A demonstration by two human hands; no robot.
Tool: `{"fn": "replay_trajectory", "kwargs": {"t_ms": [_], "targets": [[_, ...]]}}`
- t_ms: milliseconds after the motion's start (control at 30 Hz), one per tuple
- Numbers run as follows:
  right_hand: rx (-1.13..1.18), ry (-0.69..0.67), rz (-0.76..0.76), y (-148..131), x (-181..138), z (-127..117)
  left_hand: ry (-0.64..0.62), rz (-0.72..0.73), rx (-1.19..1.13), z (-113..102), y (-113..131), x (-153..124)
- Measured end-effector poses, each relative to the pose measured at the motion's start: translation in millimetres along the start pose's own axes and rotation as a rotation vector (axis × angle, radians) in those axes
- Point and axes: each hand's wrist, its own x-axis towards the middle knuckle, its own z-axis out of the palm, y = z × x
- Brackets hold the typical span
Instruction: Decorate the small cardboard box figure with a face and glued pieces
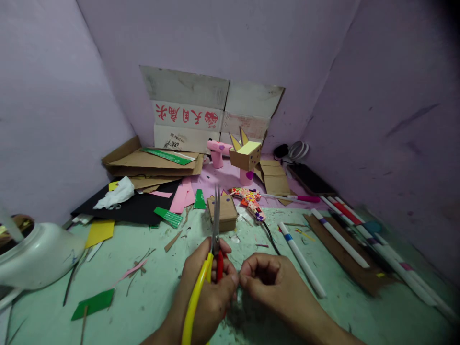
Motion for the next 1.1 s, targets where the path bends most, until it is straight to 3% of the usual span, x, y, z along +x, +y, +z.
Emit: {"fn": "replay_trajectory", "kwargs": {"t_ms": [300, 600, 900, 1100], "targets": [[0.051, -0.024, -0.032, -1.0, -2.0, -0.7, -0.023, -0.002, -0.022, -1.1, -3.4, 1.6], [-0.029, 0.025, -0.112, 6.0, -2.7, -1.5, 0.116, 0.025, -0.112, 0.9, 0.1, 2.5], [-0.172, 0.06, -0.188, 6.2, -5.3, -2.3, 0.07, 0.024, -0.056, 1.8, -3.6, 1.1], [-0.11, 0.013, -0.157, 5.6, -2.3, 0.3, 0.082, 0.011, -0.04, 4.5, -0.8, -0.3]]}}
